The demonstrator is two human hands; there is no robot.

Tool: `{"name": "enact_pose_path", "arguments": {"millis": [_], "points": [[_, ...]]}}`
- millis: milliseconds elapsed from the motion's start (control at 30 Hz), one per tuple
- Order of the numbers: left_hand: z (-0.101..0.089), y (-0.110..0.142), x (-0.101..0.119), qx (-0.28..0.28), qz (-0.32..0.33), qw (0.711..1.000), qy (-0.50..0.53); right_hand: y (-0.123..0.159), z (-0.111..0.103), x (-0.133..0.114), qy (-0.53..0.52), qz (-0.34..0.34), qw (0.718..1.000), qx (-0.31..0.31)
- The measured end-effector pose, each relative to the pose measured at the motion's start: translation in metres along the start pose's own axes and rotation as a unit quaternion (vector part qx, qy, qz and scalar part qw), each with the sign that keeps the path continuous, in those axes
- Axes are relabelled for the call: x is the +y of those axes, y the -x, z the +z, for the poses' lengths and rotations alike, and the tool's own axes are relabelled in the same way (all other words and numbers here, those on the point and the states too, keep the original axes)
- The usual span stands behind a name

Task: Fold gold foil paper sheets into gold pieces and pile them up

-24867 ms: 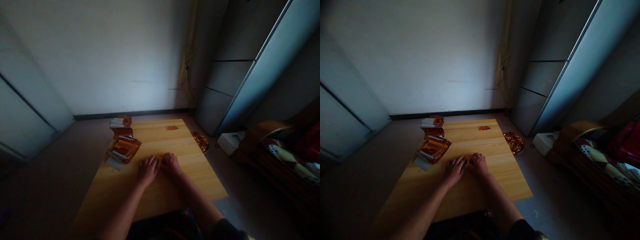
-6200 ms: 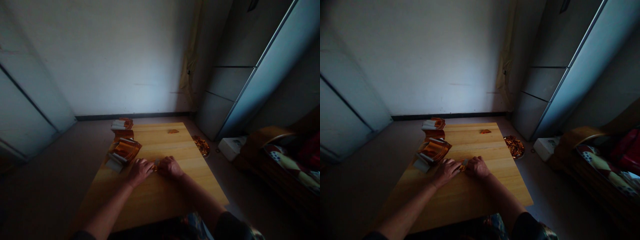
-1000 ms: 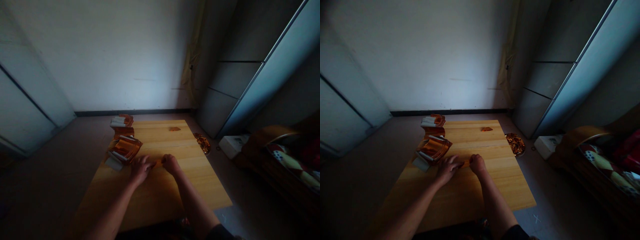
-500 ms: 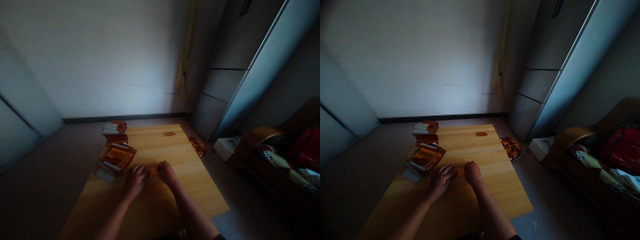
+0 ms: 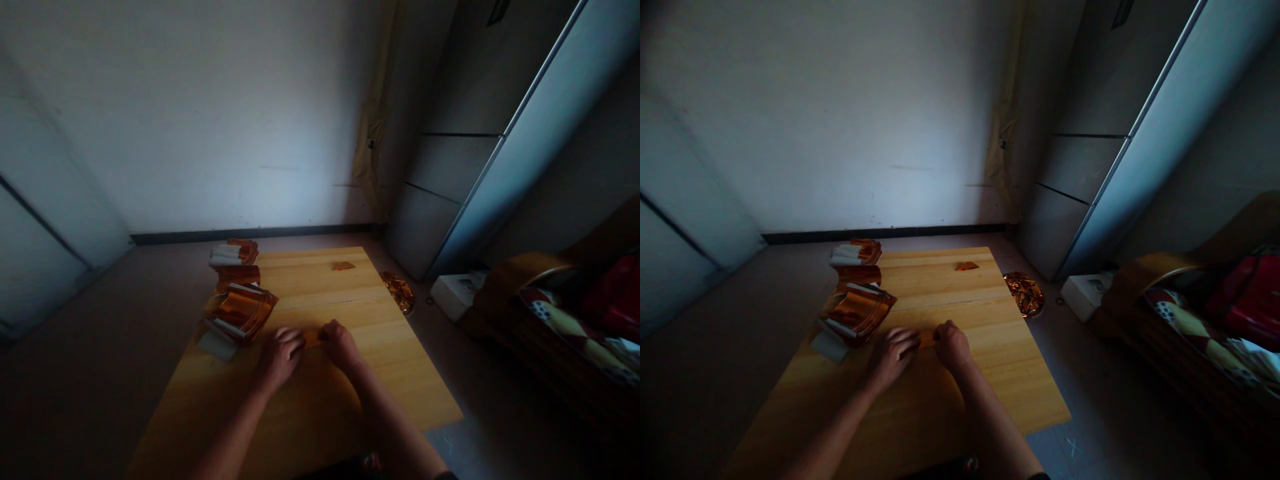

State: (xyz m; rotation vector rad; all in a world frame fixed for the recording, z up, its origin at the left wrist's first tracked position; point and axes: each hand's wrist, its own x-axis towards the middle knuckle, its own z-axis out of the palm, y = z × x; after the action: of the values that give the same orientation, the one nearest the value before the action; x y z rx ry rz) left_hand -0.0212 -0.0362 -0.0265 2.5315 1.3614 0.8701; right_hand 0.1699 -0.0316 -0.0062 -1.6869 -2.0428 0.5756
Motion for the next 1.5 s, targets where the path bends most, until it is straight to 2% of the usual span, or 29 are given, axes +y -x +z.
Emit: {"name": "enact_pose_path", "arguments": {"millis": [267,600,700,867,1133,1500], "points": [[0.0,-0.004,0.005,0.011,0.031,0.999,0.012,-0.001,0.004,0.011,0.007,-0.032,0.999,0.006],[0.005,-0.003,0.004,0.026,0.032,0.999,-0.002,0.007,-0.002,0.006,0.003,-0.061,0.998,0.025],[0.008,-0.001,0.003,0.025,0.03,0.999,-0.009,0.008,0.003,0.008,0.008,-0.084,0.996,0.04],[0.008,-0.003,0.007,0.013,0.01,0.999,-0.03,0.008,0.011,0.009,0.049,-0.084,0.992,0.081],[0.006,-0.005,0.01,0.002,0.016,0.999,-0.046,0.013,0.0,0.006,0.037,-0.107,0.993,0.04],[0.007,-0.008,0.019,0.005,-0.019,0.998,-0.058,0.007,0.018,0.016,0.112,-0.121,0.984,0.063]]}}
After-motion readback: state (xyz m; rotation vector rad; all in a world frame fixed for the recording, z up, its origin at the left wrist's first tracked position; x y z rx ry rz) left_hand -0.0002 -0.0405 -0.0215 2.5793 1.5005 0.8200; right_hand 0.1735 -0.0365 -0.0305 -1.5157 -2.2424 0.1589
